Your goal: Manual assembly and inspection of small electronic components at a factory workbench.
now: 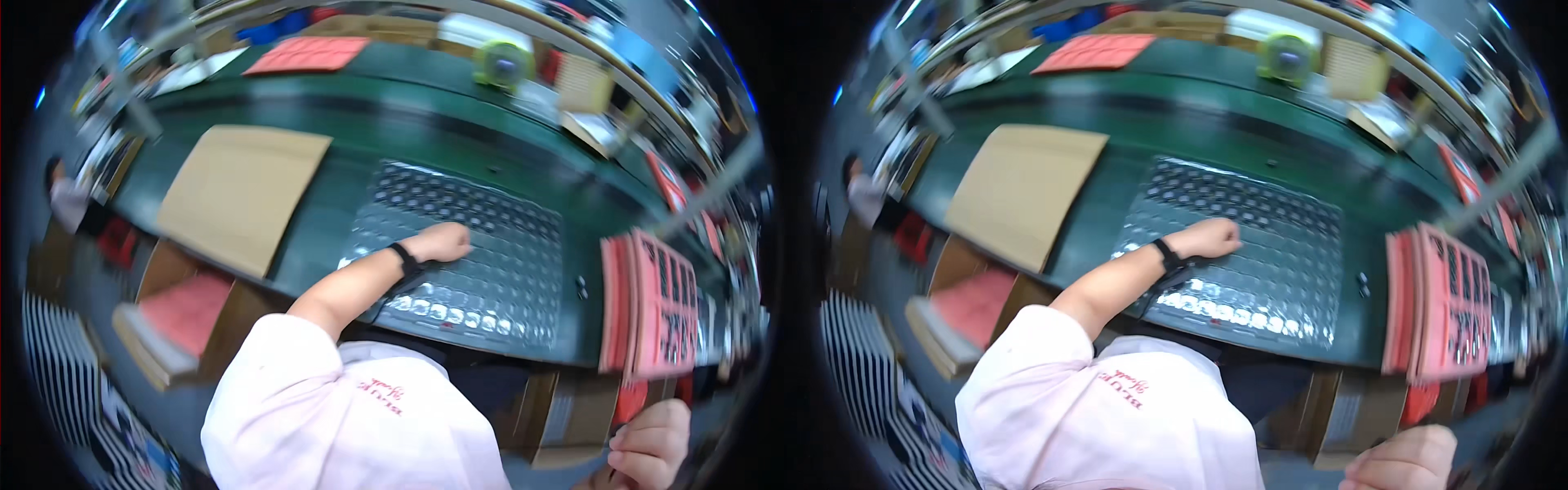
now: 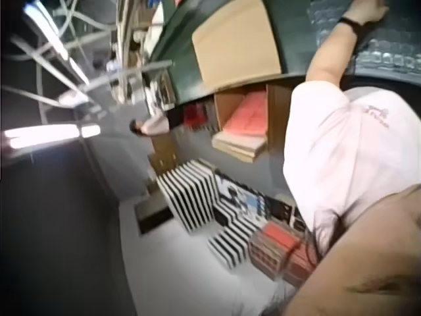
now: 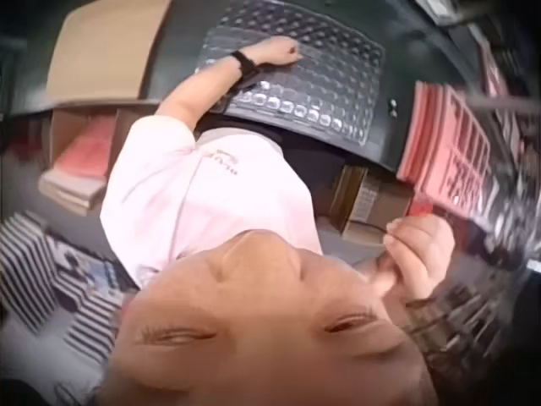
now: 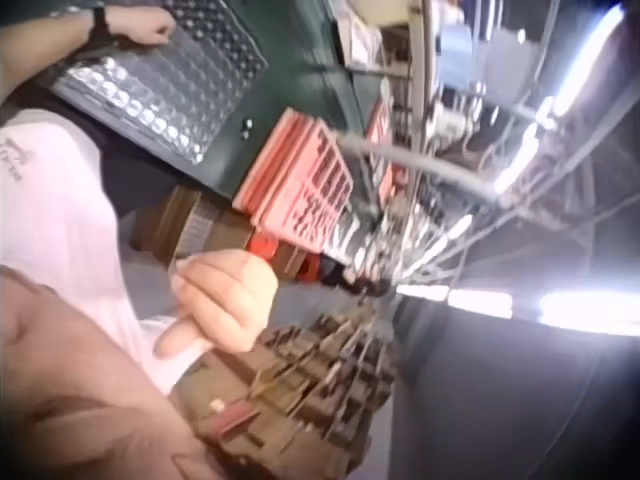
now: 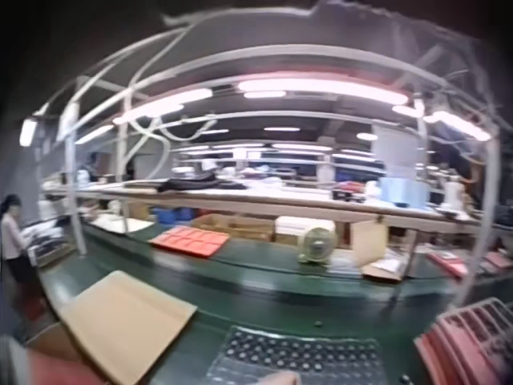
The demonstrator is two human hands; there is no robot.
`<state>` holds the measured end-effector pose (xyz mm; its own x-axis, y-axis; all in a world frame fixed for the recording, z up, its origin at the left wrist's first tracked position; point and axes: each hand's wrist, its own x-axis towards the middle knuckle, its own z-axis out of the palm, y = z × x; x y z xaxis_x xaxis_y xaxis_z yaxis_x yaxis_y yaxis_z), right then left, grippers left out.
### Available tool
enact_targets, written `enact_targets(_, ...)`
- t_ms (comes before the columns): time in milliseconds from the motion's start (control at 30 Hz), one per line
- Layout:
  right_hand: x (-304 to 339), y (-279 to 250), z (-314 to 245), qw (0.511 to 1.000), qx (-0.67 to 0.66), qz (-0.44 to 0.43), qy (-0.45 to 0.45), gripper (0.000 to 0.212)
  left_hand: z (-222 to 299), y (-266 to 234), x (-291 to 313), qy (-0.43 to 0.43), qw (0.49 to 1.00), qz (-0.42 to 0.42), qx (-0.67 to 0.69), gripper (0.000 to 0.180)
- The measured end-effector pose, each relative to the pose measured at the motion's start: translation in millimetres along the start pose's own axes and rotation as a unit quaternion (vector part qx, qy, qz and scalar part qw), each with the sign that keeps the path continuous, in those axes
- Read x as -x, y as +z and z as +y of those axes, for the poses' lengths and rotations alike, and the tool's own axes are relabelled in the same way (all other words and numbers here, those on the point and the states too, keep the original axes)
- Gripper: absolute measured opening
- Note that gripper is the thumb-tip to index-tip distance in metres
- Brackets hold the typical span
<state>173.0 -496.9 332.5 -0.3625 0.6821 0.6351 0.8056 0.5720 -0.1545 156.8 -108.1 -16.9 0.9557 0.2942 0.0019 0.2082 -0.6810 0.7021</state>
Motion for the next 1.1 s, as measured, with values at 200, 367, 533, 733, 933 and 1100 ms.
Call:
enact_targets(200, 82, 13, 63, 0.981, 0.025, -0.078, 0.175, 0.057, 20, -28, 10, -0.048, 0.994, 0.084, -0.055, 0.025)
enact_targets(367, 162, 15, 126, 0.967, 0.033, -0.080, 0.242, 0.044, 39, -82, -21, -0.053, 0.987, 0.098, -0.114, 0.028)
enact_targets(533, 190, 28, 154, 0.959, -0.039, -0.006, 0.281, 0.046, 24, -138, -89, -0.054, 0.966, 0.195, -0.161, 0.024)
enact_targets(733, 247, 47, 195, 0.934, -0.131, 0.024, 0.333, 0.036, -44, -101, -196, -0.075, 0.958, 0.119, -0.250, 0.027)
enact_targets(933, 295, 49, 247, 0.891, -0.225, 0.106, 0.379, 0.023, -50, -59, -271, 0.023, 0.962, 0.061, -0.265, 0.044)
enact_targets(1100, 310, 31, 271, 0.745, -0.423, 0.242, 0.455, 0.029, -45, -67, -263, -0.068, 0.966, 0.099, -0.228, 0.023)
